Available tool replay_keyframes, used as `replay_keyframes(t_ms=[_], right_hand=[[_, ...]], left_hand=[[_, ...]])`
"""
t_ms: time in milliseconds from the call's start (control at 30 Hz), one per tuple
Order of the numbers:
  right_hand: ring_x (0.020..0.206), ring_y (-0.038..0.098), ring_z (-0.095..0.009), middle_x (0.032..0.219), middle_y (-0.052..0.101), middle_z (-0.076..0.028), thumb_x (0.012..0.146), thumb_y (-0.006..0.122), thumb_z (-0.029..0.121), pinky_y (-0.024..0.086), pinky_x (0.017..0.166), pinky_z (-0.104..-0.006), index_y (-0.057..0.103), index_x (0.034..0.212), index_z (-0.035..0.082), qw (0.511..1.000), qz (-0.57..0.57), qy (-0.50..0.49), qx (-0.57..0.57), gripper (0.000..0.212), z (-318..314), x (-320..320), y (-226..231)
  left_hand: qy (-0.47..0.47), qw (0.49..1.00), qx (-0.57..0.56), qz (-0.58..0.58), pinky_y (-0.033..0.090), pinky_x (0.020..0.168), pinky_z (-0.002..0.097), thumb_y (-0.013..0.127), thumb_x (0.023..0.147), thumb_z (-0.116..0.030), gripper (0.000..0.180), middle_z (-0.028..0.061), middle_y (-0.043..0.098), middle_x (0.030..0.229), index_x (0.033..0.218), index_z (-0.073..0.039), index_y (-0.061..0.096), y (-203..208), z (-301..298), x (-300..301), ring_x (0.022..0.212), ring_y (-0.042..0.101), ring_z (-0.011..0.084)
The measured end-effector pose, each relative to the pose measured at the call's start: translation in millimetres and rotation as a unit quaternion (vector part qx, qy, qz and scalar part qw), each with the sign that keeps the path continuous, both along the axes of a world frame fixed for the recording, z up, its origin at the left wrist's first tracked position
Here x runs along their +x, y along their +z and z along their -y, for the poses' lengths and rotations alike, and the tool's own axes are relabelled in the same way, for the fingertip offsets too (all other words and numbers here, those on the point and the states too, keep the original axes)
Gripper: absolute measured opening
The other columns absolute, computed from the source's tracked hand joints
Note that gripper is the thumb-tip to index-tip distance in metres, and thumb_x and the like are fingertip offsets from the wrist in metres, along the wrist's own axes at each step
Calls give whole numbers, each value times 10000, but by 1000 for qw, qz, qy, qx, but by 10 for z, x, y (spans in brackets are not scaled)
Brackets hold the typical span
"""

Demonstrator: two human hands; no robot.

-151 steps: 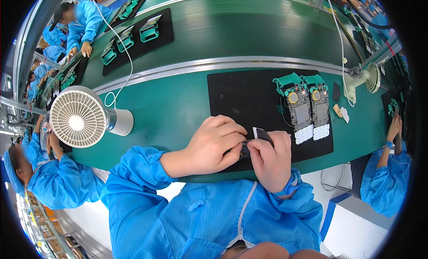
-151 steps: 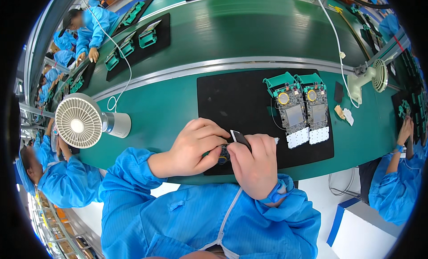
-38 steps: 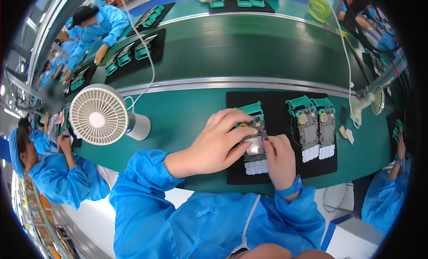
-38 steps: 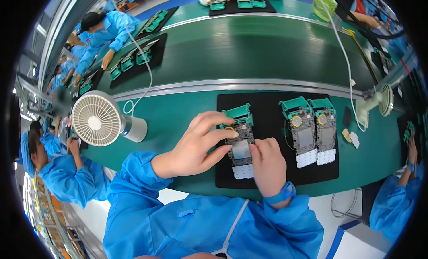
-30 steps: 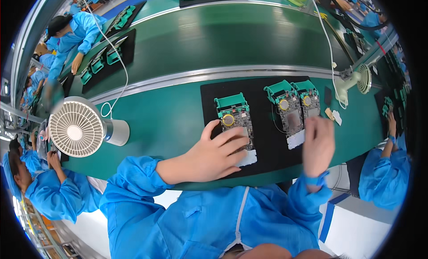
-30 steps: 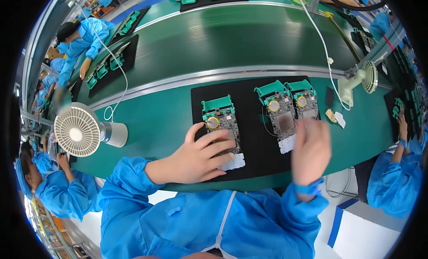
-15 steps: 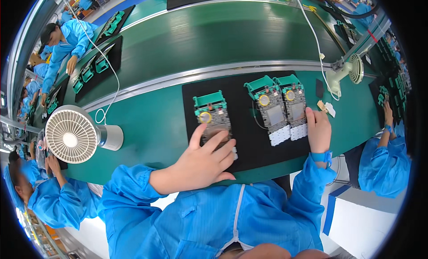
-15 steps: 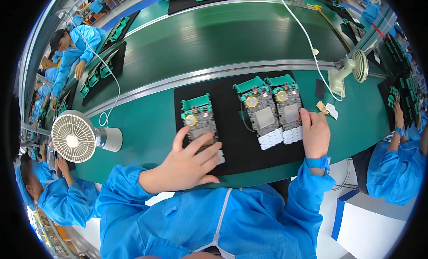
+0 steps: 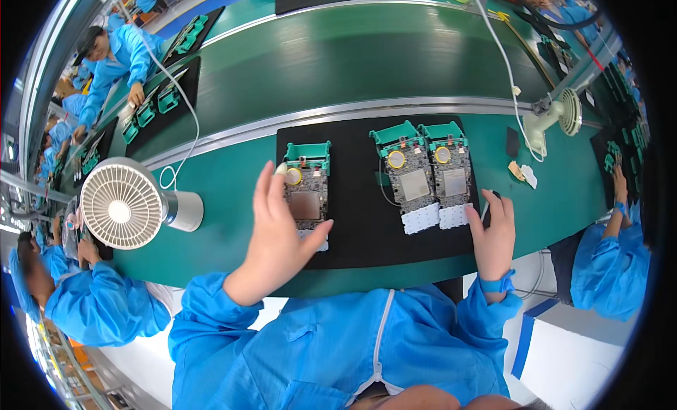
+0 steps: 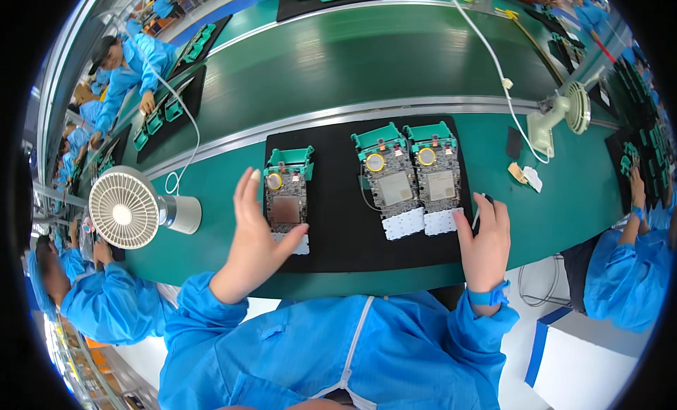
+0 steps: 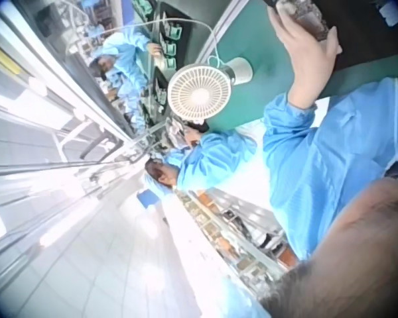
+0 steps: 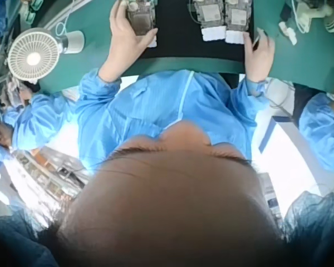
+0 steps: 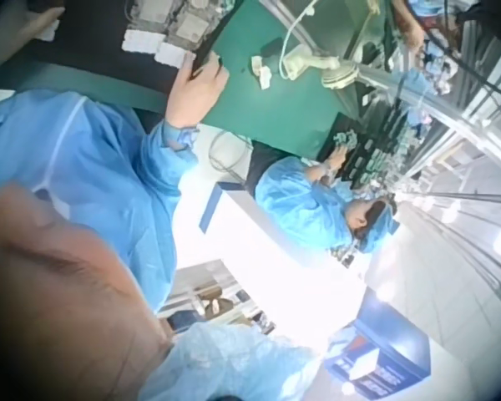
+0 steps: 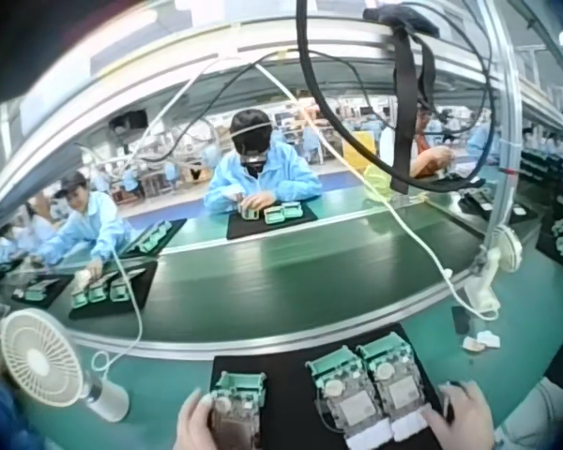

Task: Assembling small electronic components and connecting wires onto circuit boards at a factory workstation.

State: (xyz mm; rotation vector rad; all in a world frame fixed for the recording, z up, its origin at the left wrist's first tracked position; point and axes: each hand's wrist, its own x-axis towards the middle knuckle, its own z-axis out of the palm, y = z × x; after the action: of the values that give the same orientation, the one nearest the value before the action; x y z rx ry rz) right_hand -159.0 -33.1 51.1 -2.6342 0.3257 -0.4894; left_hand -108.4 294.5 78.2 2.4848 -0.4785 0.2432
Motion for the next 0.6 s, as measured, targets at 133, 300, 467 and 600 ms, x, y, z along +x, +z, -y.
replay_keyframes(t_ms=[133,300,467,600], right_hand=[[1128,539,-397,1241,541,-208,838,718,136,458,925,-425,582,1196,-16,999,33,16,-11,412,-91,-47,-45],[1170,506,-420,1272,516,-232,859,694,119,439,956,-448,570,1235,1,995,61,22,-70,413,-167,-85,-169],[1188,501,-410,1285,507,-233,872,674,96,430,971,-442,565,1255,9,996,78,13,-29,408,-204,-136,-280],[1148,522,-385,1245,521,-212,905,619,55,434,962,-419,575,1257,16,994,104,17,-37,356,-195,-188,-280]], left_hand=[[-10,1000,-19,14,405,1033,461,783,741,-137,989,380,158,1461,1434,104,120,-214,118,-47,1303,322,535],[-15,999,-31,25,421,1016,482,730,742,-71,894,384,156,1457,1412,101,162,-315,53,7,1292,321,556],[1,997,-24,69,423,1031,472,738,725,-112,905,331,156,1473,1414,52,174,-260,33,285,1304,317,527],[-2,994,59,93,302,1102,549,760,715,-173,880,328,210,1448,1408,53,268,-331,144,376,1331,241,537]])
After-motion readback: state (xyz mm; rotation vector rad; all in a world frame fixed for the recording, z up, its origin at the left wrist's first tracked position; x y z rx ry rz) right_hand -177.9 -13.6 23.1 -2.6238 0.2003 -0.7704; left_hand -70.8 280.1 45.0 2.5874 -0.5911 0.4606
